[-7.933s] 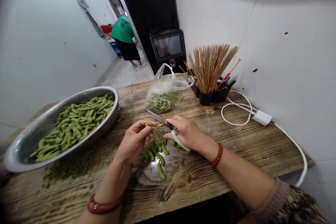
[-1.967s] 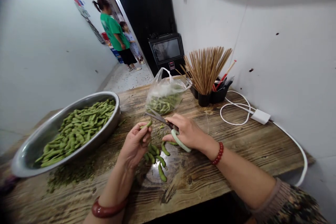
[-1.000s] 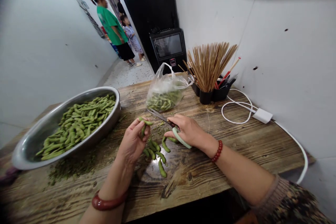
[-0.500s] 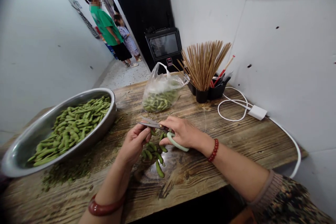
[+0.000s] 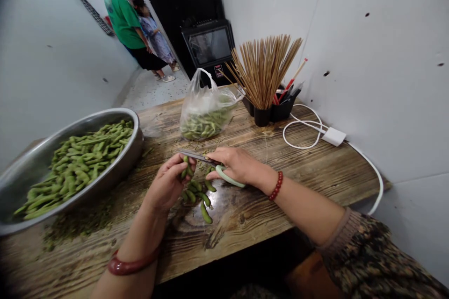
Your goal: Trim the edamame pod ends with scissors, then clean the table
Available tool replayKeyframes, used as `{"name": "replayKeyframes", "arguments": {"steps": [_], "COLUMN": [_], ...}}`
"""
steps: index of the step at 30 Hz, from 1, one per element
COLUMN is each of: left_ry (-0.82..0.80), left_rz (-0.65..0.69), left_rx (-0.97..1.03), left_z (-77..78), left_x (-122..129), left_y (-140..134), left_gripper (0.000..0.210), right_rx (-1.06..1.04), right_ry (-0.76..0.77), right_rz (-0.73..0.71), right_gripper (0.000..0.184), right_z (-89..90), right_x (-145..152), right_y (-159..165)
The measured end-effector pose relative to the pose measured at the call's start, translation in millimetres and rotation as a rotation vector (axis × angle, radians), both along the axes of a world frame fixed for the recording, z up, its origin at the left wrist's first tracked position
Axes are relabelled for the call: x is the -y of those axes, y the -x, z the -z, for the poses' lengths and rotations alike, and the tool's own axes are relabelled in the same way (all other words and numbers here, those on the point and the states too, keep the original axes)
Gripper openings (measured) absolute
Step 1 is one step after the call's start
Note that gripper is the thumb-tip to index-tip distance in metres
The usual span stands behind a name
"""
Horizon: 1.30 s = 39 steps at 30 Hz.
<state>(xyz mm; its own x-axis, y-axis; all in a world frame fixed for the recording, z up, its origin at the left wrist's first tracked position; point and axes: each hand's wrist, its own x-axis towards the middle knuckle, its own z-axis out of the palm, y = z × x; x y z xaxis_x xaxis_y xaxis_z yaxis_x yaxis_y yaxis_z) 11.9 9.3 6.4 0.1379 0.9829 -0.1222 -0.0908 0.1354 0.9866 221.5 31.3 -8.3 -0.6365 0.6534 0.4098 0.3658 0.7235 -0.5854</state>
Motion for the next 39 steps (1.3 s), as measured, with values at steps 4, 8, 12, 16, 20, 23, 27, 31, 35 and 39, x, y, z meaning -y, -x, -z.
{"name": "replayKeyframes", "arguments": {"steps": [4, 8, 12, 16, 20, 23, 27, 31, 35, 39], "left_ry": [0.079, 0.109, -0.128, -0.474, -0.542, -0.586, -0.693, -0.673, -0.625, -0.504], "left_rz": [0.031, 0.008, -0.026, 0.168, 0.270, 0.240, 0.238, 0.391, 0.343, 0.036], "left_rx": [0.255, 0.266, -0.217, -0.701, -0.927, -0.937, -1.024, -1.265, -1.149, -0.680], "left_z": [-7.2, -6.7, 6.3, 21.5, 25.1, 21.0, 17.2, 19.2, 18.9, 9.4], "left_x": [-4.4, -6.2, -4.6, -1.5, 3.3, 7.0, 10.7, 13.0, 10.0, 3.7], "left_y": [4.3, 3.7, -6.7, -15.4, -19.0, -21.7, -25.3, -25.9, -19.6, -7.0], "left_gripper": [0.013, 0.015, 0.014, 0.010, 0.017, 0.012, 0.012, 0.022, 0.018, 0.004], "right_rx": [-0.061, -0.177, -0.197, -0.160, -0.145, -0.135, -0.125, -0.123, -0.150, -0.163], "right_ry": [-0.025, -0.010, -0.008, -0.013, -0.001, 0.004, -0.007, 0.005, -0.005, -0.018], "right_rz": [0.094, 0.262, 0.285, 0.267, 0.248, 0.229, 0.224, 0.214, 0.224, 0.239], "right_gripper": [0.034, 0.034, 0.036, 0.037, 0.036, 0.035, 0.033, 0.031, 0.033, 0.036], "right_z": [-1.2, -6.8, -8.6, -6.0, -3.8, -2.8, -1.7, -0.4, 1.5, 1.6], "right_x": [-8.1, -14.7, -15.3, -13.0, -11.4, -11.6, -12.4, -12.1, -11.5, -10.1], "right_y": [-5.7, -11.3, -11.3, -8.1, -6.2, -5.8, -5.1, -3.5, -2.5, -1.6]}}
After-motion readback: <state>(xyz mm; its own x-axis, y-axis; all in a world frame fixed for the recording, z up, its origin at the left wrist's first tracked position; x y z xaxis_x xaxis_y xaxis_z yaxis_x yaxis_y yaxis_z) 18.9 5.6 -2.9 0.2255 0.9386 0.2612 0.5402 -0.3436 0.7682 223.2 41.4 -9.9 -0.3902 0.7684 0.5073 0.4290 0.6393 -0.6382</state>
